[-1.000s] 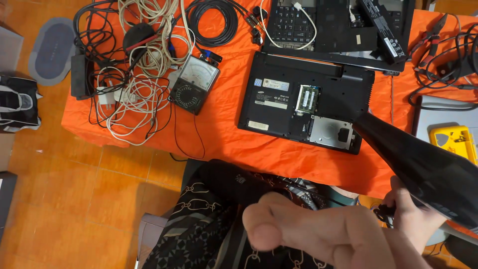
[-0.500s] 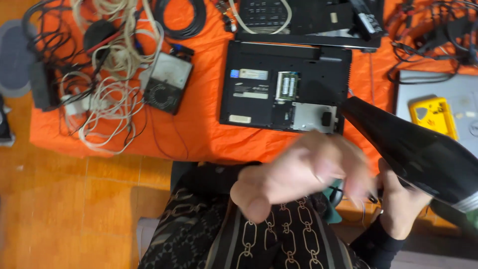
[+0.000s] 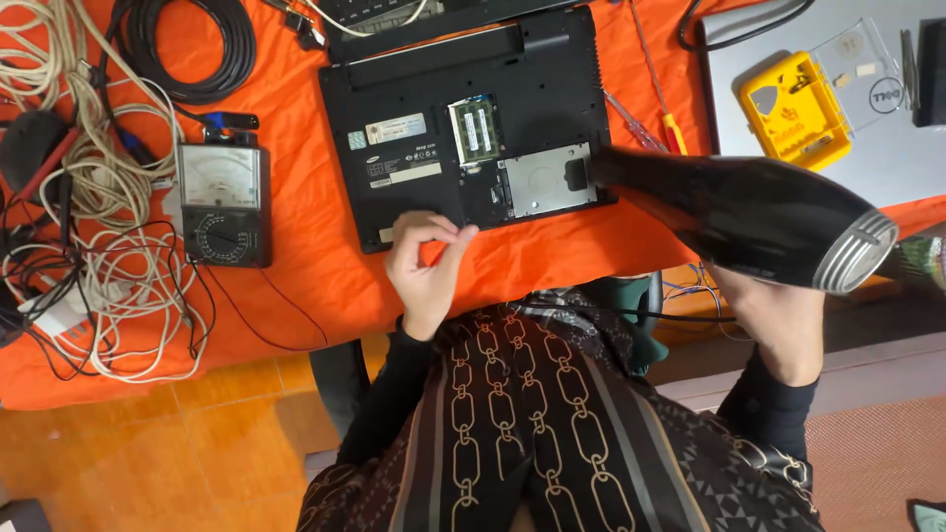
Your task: Disassembling a laptop, removing the back panel, and using a hair dryer on internal components.
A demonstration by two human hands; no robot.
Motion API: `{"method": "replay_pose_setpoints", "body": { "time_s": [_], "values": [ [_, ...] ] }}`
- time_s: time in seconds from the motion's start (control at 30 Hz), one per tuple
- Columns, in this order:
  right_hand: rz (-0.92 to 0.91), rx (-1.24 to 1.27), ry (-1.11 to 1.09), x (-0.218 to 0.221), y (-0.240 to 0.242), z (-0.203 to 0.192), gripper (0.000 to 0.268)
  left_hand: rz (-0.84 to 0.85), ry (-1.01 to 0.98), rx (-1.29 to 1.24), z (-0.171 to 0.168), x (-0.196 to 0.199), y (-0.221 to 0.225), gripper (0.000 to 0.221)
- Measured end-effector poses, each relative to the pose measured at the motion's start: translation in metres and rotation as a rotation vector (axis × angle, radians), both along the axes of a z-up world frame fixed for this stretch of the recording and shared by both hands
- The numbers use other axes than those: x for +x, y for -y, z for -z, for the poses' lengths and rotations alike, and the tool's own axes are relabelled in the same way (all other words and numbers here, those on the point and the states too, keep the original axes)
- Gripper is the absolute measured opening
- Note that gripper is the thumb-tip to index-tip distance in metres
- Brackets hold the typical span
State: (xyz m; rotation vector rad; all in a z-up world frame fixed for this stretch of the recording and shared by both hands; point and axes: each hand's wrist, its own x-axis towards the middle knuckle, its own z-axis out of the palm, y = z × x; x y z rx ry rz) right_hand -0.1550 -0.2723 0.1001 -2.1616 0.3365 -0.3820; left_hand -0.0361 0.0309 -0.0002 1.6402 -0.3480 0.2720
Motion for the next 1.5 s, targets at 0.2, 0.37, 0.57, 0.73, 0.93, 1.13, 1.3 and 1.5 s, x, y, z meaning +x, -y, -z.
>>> {"method": "replay_pose_setpoints", "body": {
  "time_s": [0.2, 0.37, 0.57, 0.73, 0.93, 1.13, 1.3, 1.5],
  "values": [
    [-0.031, -0.022, -0.021, 0.005, -0.002, -0.001, 0.026, -0.061, 0.226, 0.205, -0.011, -0.002, 0.003, 0.028],
    [-0.106, -0.064, 0.004, 0.013, -0.002, 0.001, 0.029, -0.040, 0.253, 0.236, -0.003, 0.001, 0.004, 0.024],
    [-0.088, -0.042, 0.003, 0.015, -0.004, 0.003, 0.028, -0.018, 0.270, 0.236, -0.012, 0.002, 0.005, 0.022],
    [-0.177, -0.106, -0.018, 0.015, -0.001, 0.003, 0.032, 0.014, 0.249, 0.227, -0.013, 0.003, 0.008, 0.019],
    [-0.104, -0.029, -0.054, 0.018, 0.007, 0.006, 0.031, -0.005, 0.262, 0.232, -0.012, 0.002, 0.008, 0.018],
    [-0.152, -0.089, -0.003, 0.014, 0.014, 0.018, 0.033, -0.030, 0.263, 0.229, -0.010, 0.003, 0.008, 0.015],
    [-0.161, -0.085, -0.043, 0.013, 0.015, 0.014, 0.033, -0.022, 0.254, 0.268, -0.009, 0.001, 0.008, 0.011],
    [-0.081, -0.106, -0.018, 0.012, 0.023, 0.021, 0.028, -0.009, 0.250, 0.283, -0.005, 0.001, 0.008, 0.009]
  ]
}}
